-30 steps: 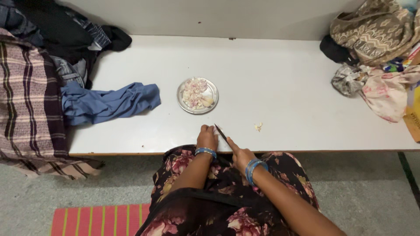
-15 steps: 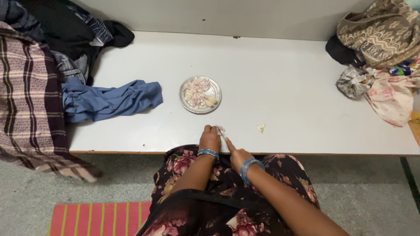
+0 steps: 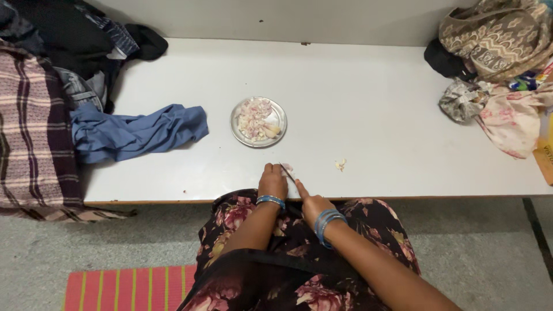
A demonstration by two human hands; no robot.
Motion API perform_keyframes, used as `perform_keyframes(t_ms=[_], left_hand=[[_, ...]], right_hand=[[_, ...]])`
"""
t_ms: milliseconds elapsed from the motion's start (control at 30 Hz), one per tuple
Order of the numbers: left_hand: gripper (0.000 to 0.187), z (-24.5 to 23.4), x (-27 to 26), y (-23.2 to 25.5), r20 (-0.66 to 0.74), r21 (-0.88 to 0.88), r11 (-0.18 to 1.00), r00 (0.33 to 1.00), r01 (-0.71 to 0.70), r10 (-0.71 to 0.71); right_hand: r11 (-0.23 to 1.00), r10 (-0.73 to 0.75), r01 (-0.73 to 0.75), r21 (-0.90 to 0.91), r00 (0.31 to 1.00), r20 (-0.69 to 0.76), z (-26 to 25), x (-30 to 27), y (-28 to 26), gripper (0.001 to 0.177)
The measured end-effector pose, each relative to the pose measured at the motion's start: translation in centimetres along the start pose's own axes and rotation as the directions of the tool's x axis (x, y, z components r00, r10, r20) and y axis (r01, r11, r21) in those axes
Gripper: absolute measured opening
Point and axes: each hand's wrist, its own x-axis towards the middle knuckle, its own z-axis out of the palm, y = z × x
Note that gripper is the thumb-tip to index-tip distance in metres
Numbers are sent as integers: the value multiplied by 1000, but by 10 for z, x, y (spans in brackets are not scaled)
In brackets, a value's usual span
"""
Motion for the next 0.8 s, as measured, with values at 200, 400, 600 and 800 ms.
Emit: perform_keyframes(t_ms=[200, 400, 600, 800], left_hand=[[23, -1, 0, 4, -4, 9, 1000, 1000, 22, -22], [25, 0, 1, 0, -127, 4, 998, 990, -68, 68], [31, 0, 2, -3, -82, -51, 998, 996, 20, -25], [34, -4, 0, -1, -78, -40, 999, 996, 30, -33]], right_hand=[[997, -33, 34, -71, 999, 12, 17, 24, 4, 86], [999, -36, 37, 35, 999, -41, 25, 8, 27, 82], [970, 96, -113, 215, 991, 88, -4, -9, 17, 79], [981, 28, -36, 189, 999, 47, -18, -12, 0, 86]])
